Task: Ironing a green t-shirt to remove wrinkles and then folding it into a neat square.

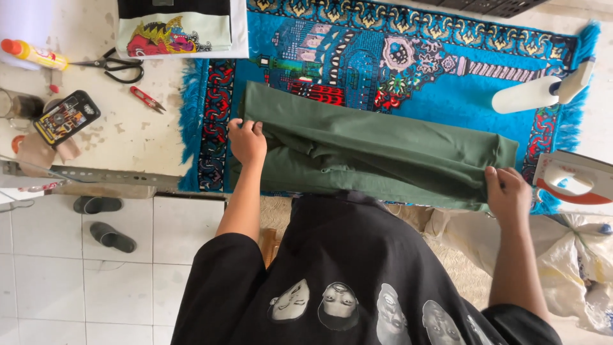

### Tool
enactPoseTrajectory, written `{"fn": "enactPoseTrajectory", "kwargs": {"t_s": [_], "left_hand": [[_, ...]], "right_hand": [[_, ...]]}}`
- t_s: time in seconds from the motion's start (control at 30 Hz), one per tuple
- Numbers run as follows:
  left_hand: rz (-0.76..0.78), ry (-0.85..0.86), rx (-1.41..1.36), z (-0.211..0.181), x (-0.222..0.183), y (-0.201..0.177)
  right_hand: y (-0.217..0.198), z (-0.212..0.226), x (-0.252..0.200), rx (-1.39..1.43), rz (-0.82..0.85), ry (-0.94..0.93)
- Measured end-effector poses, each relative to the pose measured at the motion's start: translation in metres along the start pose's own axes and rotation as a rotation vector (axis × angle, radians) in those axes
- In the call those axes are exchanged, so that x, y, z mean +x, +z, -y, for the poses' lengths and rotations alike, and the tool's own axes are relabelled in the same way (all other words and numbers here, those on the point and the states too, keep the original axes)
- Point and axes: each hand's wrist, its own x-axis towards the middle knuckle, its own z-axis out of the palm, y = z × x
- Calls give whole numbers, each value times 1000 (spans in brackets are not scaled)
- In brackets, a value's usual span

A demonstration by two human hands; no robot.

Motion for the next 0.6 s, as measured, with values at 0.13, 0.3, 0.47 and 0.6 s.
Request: {"fn": "enactPoseTrajectory", "kwargs": {"t_s": [0.13,0.3,0.47,0.6], "left_hand": [[-77,-18,12,-18,5,2],[-119,-83,100,-30,15,2],[-2,-131,106,-34,33,-9],[-58,-88,60,-32,41,7]], "right_hand": [[54,-29,10,210,27,301],[77,-65,28,194,-6,236],[-15,22,10,528,346,166],[-17,21,8,579,255,397]]}}
